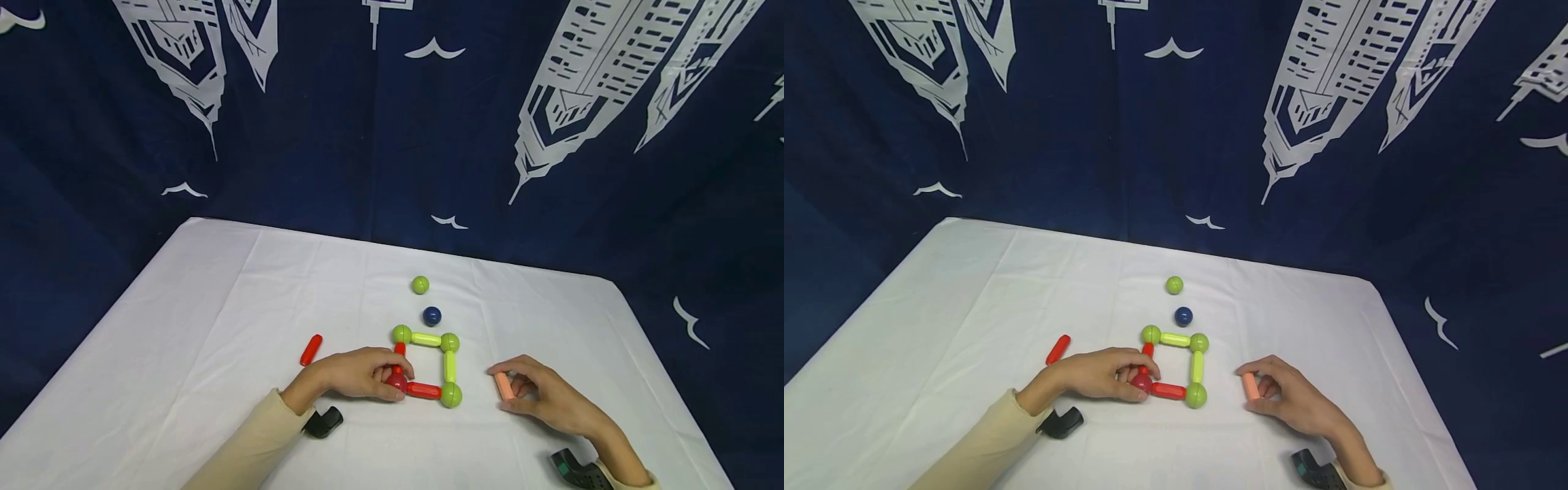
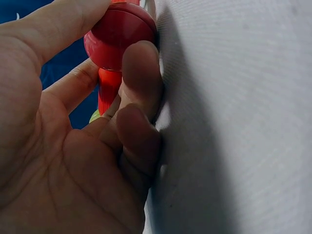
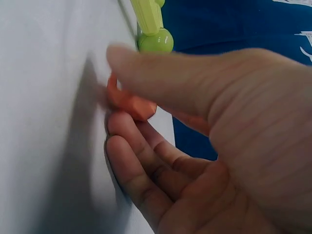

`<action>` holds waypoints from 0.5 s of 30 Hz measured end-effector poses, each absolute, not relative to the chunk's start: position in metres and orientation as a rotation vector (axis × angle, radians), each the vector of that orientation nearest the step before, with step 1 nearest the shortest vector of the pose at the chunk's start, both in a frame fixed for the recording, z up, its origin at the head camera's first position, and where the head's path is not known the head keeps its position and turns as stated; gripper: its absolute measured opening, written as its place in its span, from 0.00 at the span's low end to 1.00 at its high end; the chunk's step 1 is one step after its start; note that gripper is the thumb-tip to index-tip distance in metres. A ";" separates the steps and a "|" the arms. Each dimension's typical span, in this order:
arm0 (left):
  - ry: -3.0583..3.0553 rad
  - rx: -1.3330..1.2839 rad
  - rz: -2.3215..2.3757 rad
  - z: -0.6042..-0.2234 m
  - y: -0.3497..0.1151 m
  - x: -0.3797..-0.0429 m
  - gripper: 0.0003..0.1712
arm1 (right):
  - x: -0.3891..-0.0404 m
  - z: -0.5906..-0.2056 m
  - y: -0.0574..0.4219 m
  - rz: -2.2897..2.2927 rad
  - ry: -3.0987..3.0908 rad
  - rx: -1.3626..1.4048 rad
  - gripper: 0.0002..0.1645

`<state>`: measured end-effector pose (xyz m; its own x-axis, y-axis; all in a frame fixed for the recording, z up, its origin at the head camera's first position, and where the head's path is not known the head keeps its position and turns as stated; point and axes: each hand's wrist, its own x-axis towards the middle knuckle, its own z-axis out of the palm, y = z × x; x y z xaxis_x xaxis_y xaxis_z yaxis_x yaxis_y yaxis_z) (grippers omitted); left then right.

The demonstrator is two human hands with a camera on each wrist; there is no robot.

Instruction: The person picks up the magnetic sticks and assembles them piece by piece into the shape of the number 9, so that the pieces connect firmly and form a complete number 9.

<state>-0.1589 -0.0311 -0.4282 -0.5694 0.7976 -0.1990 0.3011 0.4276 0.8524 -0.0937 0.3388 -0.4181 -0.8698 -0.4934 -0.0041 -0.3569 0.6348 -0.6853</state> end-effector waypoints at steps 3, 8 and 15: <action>2.086 0.924 1.073 -0.429 -0.031 -0.158 0.18 | -0.093 -0.418 0.336 -1.100 2.617 -0.683 0.29; 2.084 0.914 1.078 -0.430 -0.032 -0.158 0.18 | -0.092 -0.413 0.328 -1.175 2.526 -0.663 0.29; 2.086 0.915 1.074 -0.429 -0.030 -0.158 0.18 | -0.088 -0.407 0.312 -1.287 2.316 -0.643 0.30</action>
<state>-0.1582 -0.0302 -0.4286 -0.5726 0.7944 -0.2027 0.2967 0.4313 0.8520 -0.0879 0.3125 -0.4065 -0.8085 -0.5741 -0.1292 -0.1937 0.4669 -0.8628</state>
